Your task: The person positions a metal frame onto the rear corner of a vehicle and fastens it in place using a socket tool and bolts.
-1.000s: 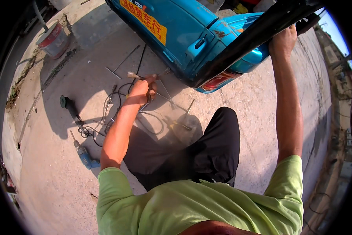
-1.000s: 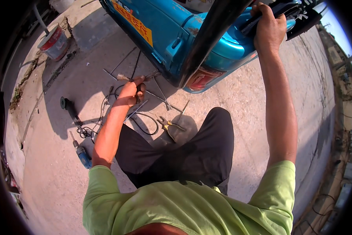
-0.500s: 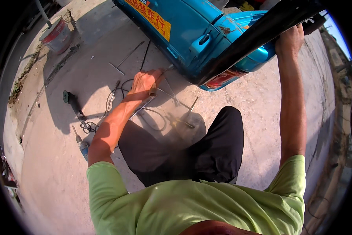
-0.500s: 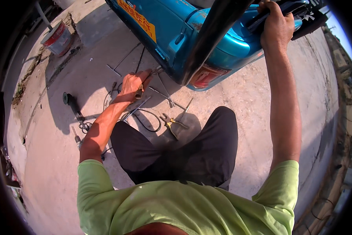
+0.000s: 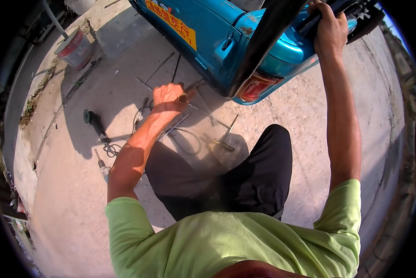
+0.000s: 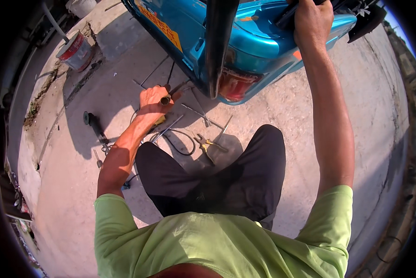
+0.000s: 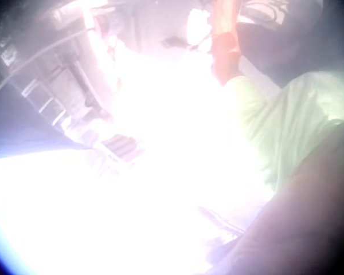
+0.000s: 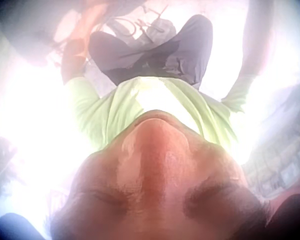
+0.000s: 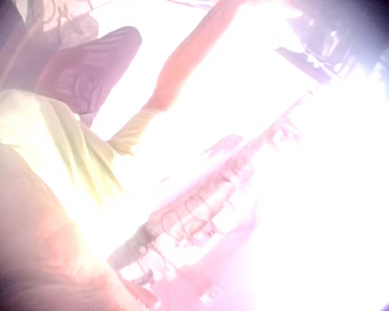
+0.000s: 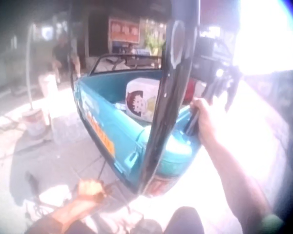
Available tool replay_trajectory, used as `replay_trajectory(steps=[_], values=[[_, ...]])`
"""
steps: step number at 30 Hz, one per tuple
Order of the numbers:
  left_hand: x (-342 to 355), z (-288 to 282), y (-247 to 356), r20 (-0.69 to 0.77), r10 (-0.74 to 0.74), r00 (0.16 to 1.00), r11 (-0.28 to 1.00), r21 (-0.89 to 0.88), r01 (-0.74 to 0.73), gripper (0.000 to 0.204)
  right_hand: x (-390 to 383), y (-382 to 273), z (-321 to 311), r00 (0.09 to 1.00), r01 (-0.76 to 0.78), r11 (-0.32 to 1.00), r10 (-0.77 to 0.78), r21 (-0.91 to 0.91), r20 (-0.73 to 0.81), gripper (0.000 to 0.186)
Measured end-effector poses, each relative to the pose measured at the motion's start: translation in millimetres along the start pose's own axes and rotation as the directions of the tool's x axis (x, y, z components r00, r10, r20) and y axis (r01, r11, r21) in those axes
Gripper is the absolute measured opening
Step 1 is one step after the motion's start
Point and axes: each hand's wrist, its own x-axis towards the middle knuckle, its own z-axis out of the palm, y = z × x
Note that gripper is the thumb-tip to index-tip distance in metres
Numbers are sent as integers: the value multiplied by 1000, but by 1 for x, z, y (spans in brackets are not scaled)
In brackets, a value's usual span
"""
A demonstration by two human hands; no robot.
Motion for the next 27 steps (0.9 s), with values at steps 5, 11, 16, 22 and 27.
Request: replay_trajectory(steps=[5, 11, 16, 22, 27], values=[[10, 22, -29, 67, 63, 996, 974, -220, -47, 52, -20, -21, 3, 998, -58, 998, 57, 31, 17, 24], [15, 30, -35, 209, 37, 977, 684, -718, 128, 44, -2, -2, 1, 1000, 26, 997, -26, 71, 2, 22], [11, 31, -35, -9, 138, 990, 799, -590, -117, 46, 1, 13, 8, 991, 134, 965, -136, 227, -7, 25], [6, 0, -15, 40, 145, 989, 960, -247, -131, 31, 51, 54, -9, 965, 176, 929, -228, 326, 127, 24], [-9, 21, -5, -165, 176, 970, 984, 54, -170, 26, 58, 58, -11, 978, 180, 937, -204, 300, 48, 26]])
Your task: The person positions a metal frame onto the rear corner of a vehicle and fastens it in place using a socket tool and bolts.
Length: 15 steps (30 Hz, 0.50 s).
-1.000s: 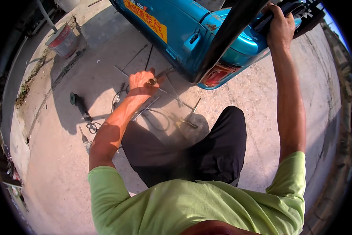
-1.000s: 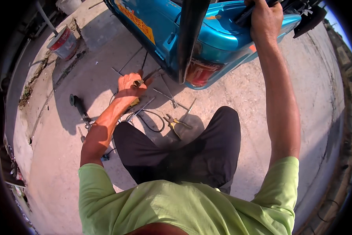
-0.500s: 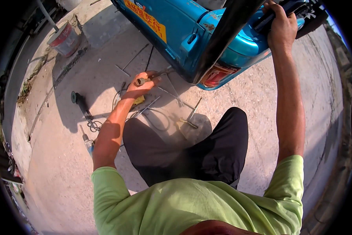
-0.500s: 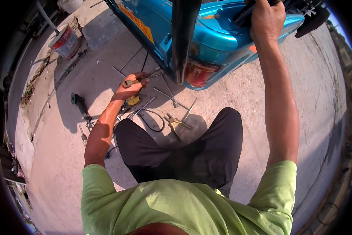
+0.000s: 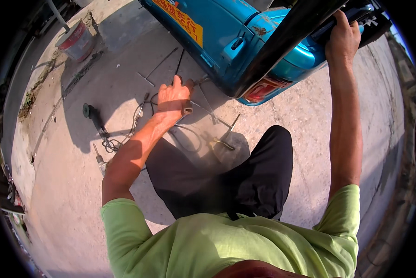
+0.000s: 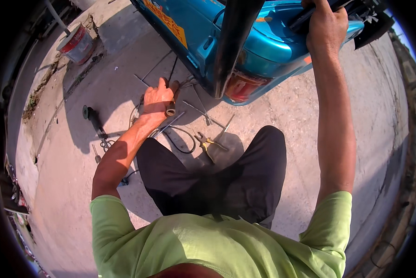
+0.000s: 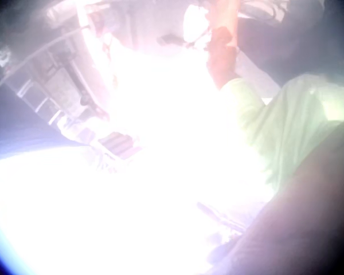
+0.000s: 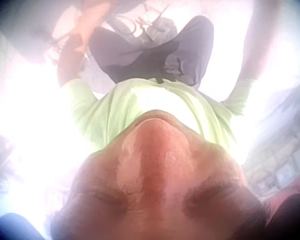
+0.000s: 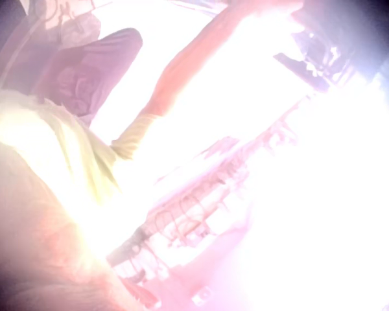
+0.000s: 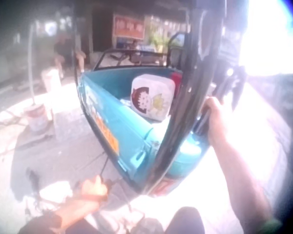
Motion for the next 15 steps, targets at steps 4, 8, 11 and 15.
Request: replay_trajectory(steps=[4, 8, 11, 15], values=[[-4, 5, -3, -150, -72, 986, 995, 59, 81, 27, -3, 0, 4, 998, 65, 976, -63, -206, 15, 27], [3, -11, -14, 20, -178, 984, 980, 98, 175, 40, -4, -2, 3, 999, 25, 993, -28, -120, -26, 27], [6, -12, -19, 219, -182, 959, 950, -212, 229, 34, -4, -4, 3, 1000, 25, 994, -26, -102, -9, 27], [-18, 43, -51, 271, -155, 950, -32, -962, 270, 44, -2, 0, 4, 999, 34, 992, -33, -118, 6, 26]])
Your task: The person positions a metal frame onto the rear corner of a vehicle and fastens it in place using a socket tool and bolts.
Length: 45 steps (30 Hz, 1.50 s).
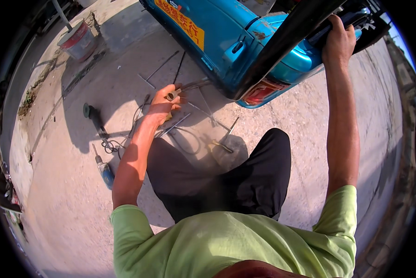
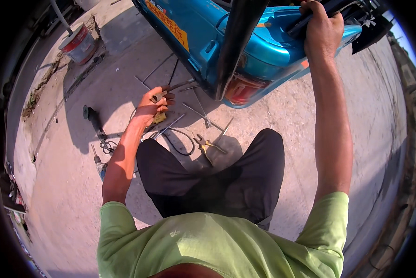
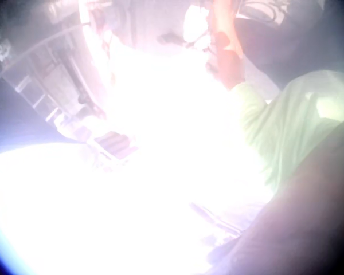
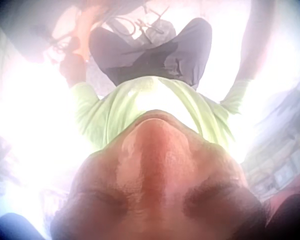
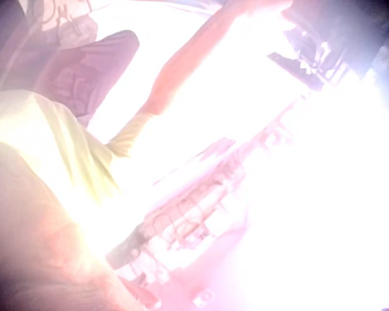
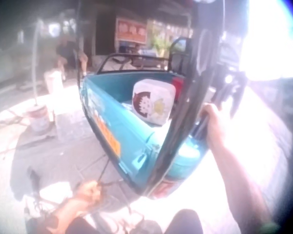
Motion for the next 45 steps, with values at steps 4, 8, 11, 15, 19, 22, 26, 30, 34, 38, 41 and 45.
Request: replay_trajectory(steps=[4, 8, 11, 15, 19, 22, 26, 30, 34, 38, 41, 45], values=[[-11, 19, 11, -23, -246, 969, 812, -551, 193, 39, -2, -1, -3, 1000, 5, 1000, -5, 16, -8, 26], [2, 43, -29, -226, -168, 960, 941, -328, 87, 35, -3, 0, 0, 1000, -16, 998, 17, 53, -7, 25], [6, 63, -39, -437, 115, 892, 982, -85, -168, 33, -4, -1, 1, 1000, -19, 998, 19, 67, -6, 25], [-1, 69, -23, -453, 181, 873, 974, -39, -222, 32, -3, -3, -4, 1000, -16, 998, 17, 60, -12, 24], [1, 76, -31, -560, 140, 816, 965, -105, -238, 18, -4, -1, -6, 1000, -24, 999, 25, 44, -16, 24], [5, 63, -26, -383, -118, 916, 890, -451, -74, 16, -3, -1, -4, 1000, -26, 998, 27, 55, -14, 24], [20, 41, -22, -6, -306, 952, 766, -595, 242, 21, -4, -1, -3, 999, -44, 995, 46, 84, -17, 23], [21, 47, -9, -182, -222, 958, 960, -214, 181, 20, -3, -4, -3, 998, -55, 993, 57, 109, -20, 23], [22, 32, -28, 24, 651, 759, 536, 693, -482, 23, -10, -9, 4, 999, -49, 987, 49, 151, 0, 22], [26, 11, 16, 527, 598, 603, 22, 742, -670, 34, -2, -4, -7, 999, -51, 991, 49, 124, 16, 24], [17, 20, 8, 412, 681, 605, 135, 742, -657, 34, -1, 0, -9, 999, -37, 999, 36, -36, -20, 26], [14, 27, -26, 75, 789, 610, 418, 661, -623, 27, 0, 6, -4, 999, -45, 995, 44, 87, 13, 26]])
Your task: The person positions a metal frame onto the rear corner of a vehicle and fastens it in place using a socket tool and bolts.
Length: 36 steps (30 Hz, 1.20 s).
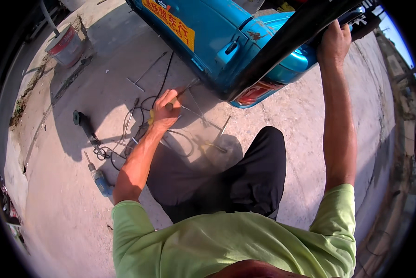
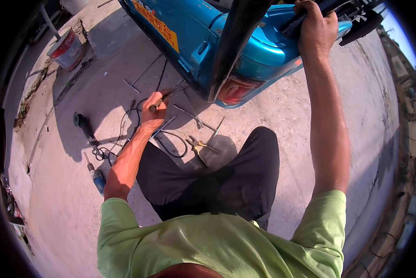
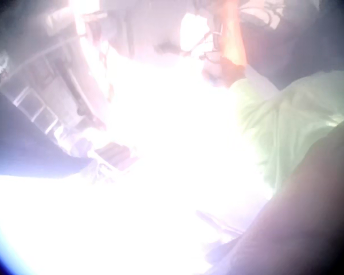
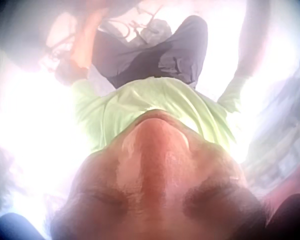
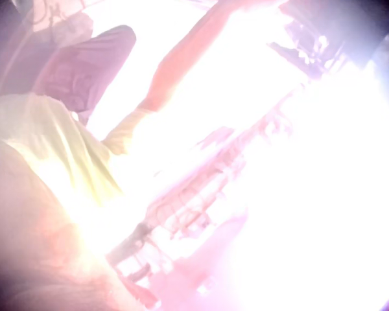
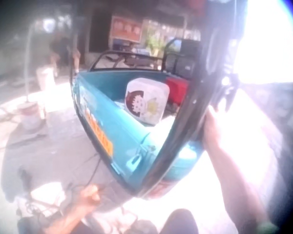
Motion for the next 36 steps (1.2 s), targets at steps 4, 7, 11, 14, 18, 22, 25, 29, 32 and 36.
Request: replay_trajectory(steps=[4, 7, 11, 14, 18, 22, 25, 29, 32, 36], values=[[-11, -6, -7, 215, -596, 773, 674, -389, 628, 27, -2, -4, 0, 999, -12, 994, 7, 108, 52, 25], [-3, -6, -5, 268, -629, 730, 555, -503, 663, 27, -4, -7, -5, 997, 13, 996, -20, 83, 80, 26], [6, 2, -2, 351, -680, 644, 336, -631, 699, 22, 0, 2, -6, 997, 17, 996, -23, 85, 73, 25], [8, 10, -4, 387, -721, 575, 224, -656, 721, 20, 2, 5, -9, 998, 21, 998, -24, 55, 58, 24], [7, 19, -9, 524, -756, 391, -139, -713, 687, 17, 1, 0, -8, 994, 25, 997, -34, 76, 108, 23], [6, 29, -5, 712, -620, 331, -546, -694, 469, 19, -6, -1, -7, 993, 36, 999, -40, 36, 108, 22], [9, 31, 6, 757, -599, 263, -665, -652, 364, 19, -4, -1, -9, 996, 38, 999, -39, 13, 75, 23], [16, 40, 33, 685, -655, 319, -501, -710, 495, 18, -3, -2, -10, 999, 2, 999, -3, 51, 35, 23], [9, 35, 21, 255, -723, 642, 433, -556, 709, 28, 1, 1, -10, 996, 17, 997, -25, 78, 91, 24], [58, -22, 21, 468, 41, 883, 983, 140, -120, 34, -11, -22, -5, 1000, 9, 998, -10, 66, 22, 24]])
